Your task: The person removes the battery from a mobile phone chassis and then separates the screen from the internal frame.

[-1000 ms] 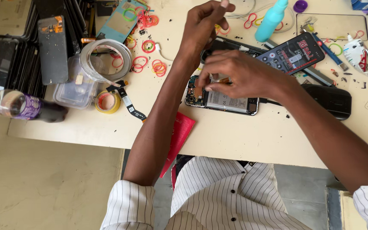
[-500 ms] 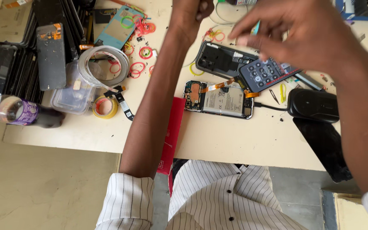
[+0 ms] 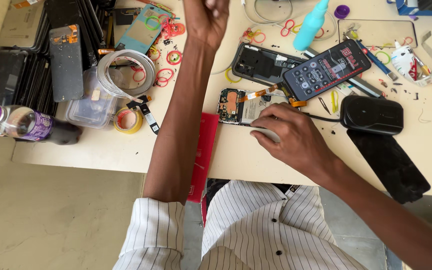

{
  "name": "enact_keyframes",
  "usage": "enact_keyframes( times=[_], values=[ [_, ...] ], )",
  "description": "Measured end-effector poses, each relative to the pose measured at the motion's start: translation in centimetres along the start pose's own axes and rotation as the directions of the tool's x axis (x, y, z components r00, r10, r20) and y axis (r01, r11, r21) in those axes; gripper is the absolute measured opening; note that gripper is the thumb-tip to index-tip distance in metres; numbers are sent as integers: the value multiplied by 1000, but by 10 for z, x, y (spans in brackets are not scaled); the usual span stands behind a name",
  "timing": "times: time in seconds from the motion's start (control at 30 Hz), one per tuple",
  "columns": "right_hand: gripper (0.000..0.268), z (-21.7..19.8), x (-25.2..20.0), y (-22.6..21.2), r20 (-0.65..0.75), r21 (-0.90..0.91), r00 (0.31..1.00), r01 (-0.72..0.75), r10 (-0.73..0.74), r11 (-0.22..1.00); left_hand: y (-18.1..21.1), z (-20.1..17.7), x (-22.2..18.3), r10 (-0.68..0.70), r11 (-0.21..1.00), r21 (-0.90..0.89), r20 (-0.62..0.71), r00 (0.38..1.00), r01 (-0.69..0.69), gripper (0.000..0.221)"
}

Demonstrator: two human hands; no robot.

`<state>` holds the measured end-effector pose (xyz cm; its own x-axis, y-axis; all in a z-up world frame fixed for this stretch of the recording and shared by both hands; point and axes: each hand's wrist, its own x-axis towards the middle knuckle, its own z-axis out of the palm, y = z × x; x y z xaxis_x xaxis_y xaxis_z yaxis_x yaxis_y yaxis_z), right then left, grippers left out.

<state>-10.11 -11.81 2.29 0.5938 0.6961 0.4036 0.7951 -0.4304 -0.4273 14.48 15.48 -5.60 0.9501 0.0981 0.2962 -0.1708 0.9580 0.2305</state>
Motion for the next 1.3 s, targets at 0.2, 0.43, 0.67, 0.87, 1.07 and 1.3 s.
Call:
enact_keyframes(
  times=[0.2, 0.43, 0.67, 0.87, 1.07, 1.3],
  values=[
    [11, 7, 4, 3, -71, -106, 993, 86, -94, 991, -9, 87, -55, -211, 706, 683, -49, 976, 187, 21],
    [10, 3, 9, 12, -31, -131, 975, 213, -218, 968, -33, 112, -57, -329, 238, 942, -150, 932, 235, 42],
    [14, 1, 14, 24, 28, -151, 935, 354, -354, 923, -66, 109, -63, -508, -96, 982, -191, 840, 165, 50],
    [14, 9, 13, 35, 0, -18, 945, 327, -327, 945, -72, 116, -70, -577, -181, 965, -261, 774, 190, 45],
    [14, 12, 11, 40, -12, 154, 975, 223, -223, 963, -63, 130, -62, -540, 61, 960, -198, 818, 273, 39],
    [13, 13, 15, 44, -31, 186, 985, 172, -170, 967, -50, 133, -59, -491, 298, 879, -194, 850, 373, 42]
  ],
)
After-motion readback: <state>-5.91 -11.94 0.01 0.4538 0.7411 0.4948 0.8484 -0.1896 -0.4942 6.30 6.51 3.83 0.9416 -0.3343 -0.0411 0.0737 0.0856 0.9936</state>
